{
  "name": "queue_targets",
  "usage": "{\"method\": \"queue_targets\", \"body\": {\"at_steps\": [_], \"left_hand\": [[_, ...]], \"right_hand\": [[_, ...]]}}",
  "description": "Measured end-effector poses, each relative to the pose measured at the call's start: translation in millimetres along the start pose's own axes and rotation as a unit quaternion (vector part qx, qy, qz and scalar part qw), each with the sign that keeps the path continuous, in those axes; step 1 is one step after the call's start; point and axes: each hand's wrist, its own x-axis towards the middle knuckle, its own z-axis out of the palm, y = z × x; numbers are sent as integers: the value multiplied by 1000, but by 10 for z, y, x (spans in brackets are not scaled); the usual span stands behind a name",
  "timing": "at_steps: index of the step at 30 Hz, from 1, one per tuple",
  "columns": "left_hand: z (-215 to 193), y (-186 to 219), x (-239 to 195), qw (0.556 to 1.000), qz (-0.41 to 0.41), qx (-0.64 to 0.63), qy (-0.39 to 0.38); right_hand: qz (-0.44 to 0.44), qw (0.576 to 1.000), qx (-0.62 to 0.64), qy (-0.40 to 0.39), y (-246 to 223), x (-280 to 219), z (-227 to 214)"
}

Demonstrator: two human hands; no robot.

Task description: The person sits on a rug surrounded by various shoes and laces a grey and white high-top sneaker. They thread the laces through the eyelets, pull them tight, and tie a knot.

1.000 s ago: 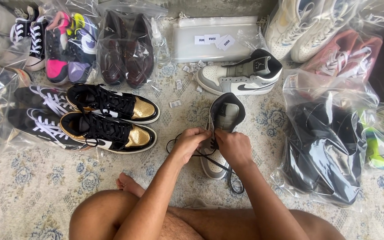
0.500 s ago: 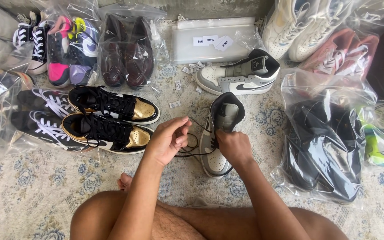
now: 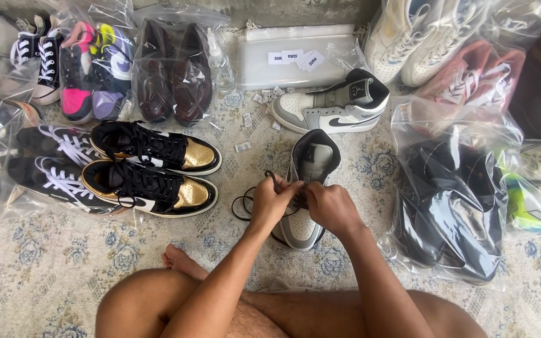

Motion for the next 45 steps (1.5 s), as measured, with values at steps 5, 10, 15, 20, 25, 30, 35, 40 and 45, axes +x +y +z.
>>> {"method": "queue_targets", "body": {"at_steps": [5,10,15,20,25,30,35,40,45], "left_hand": [[-56,136,-71,1000,22,-2,10],[-104,36,10,1000,-9,13,-9],[-195,81,-69,985,-96,21,-140],[-607,623,-387,945,-81,-81,-307],[-676,658,-405,905,-61,-202,-369],[-504,522,-593,839,-93,-218,-489],[-62,576,-1143,816,-189,-296,-459],[96,586,-1556,764,-224,-424,-433],[-385,1055,-1482,817,-78,-407,-402]], "right_hand": [[29,998,50,-30,67,-34,-226],[50,995,67,-60,12,-139,-580],[46,995,75,-49,116,-172,-548],[30,993,102,-52,132,-139,-509],[24,993,108,-51,160,-138,-493],[14,994,107,-37,193,-136,-432],[46,996,51,-53,33,-99,-519],[49,996,51,-58,54,-95,-520],[94,990,58,-90,84,-100,-538]]}}
